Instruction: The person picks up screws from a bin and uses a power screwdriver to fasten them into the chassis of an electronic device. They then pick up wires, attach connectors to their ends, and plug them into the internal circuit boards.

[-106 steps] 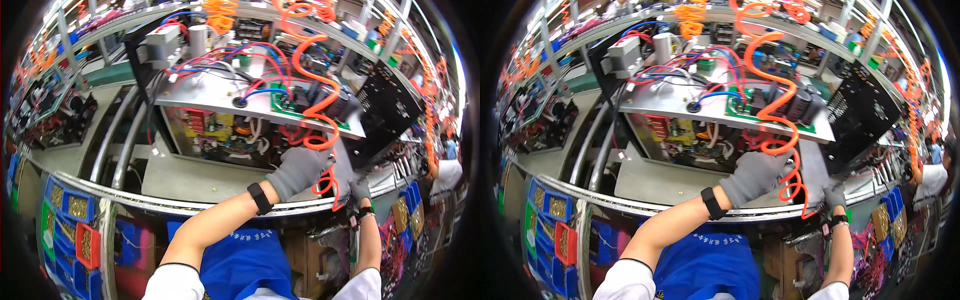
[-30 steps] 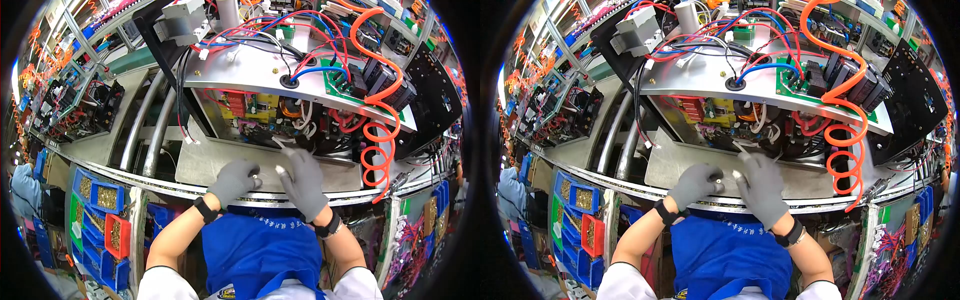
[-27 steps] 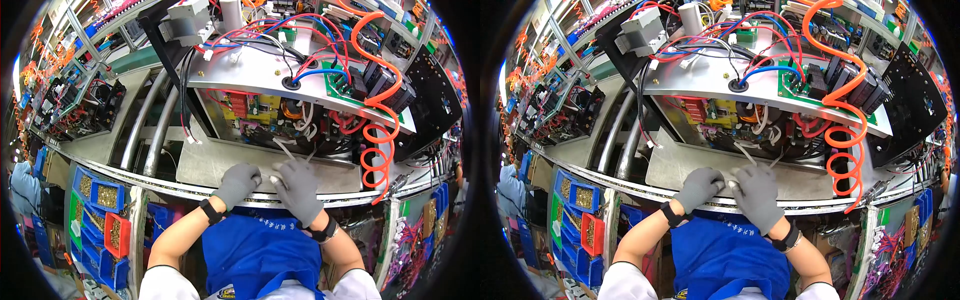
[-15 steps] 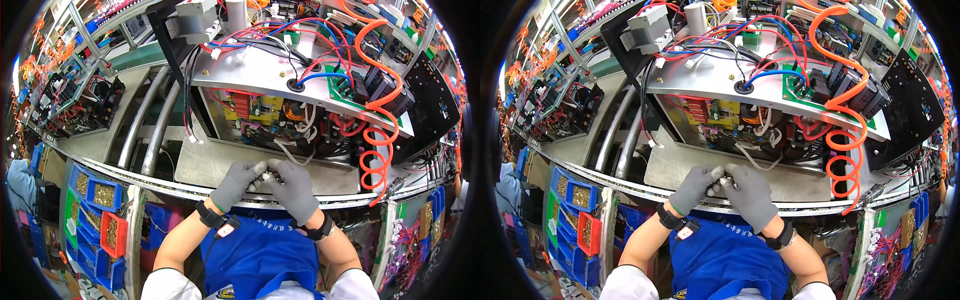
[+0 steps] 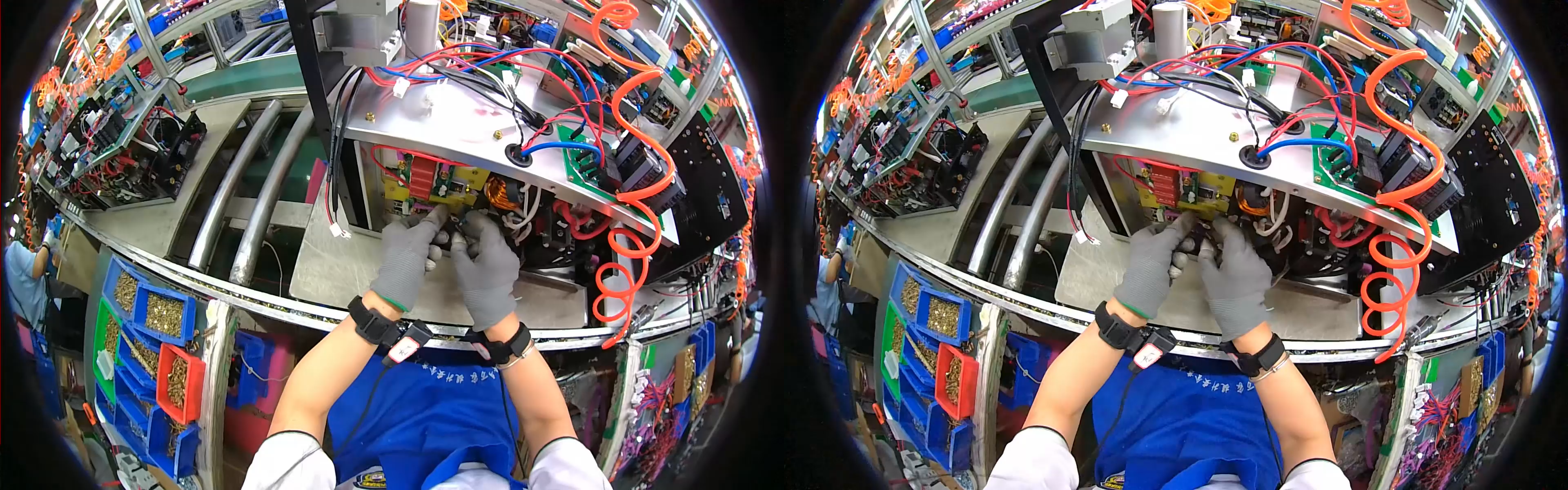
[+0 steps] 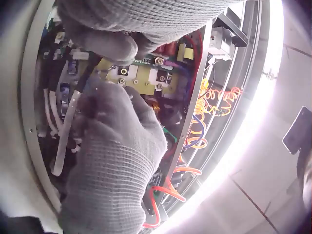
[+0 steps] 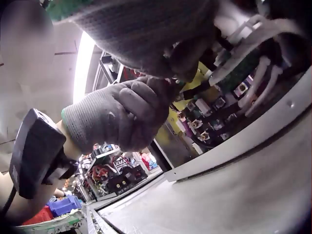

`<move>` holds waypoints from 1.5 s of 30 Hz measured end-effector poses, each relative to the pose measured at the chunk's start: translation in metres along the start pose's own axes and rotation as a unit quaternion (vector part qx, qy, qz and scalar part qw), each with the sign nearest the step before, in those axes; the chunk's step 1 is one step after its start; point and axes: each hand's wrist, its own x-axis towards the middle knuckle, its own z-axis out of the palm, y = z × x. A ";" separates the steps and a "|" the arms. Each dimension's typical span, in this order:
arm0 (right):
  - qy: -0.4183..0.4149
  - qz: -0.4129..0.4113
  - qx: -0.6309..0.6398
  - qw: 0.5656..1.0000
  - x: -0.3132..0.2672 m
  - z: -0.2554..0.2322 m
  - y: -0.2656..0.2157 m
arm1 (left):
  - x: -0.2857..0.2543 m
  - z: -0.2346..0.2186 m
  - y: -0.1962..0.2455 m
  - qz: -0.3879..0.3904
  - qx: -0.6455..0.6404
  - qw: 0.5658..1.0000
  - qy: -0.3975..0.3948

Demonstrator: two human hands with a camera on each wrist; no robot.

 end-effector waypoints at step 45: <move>-0.122 0.103 0.193 0.968 0.004 0.002 -0.006 | 0.024 -0.041 -0.026 0.118 0.087 0.975 -0.169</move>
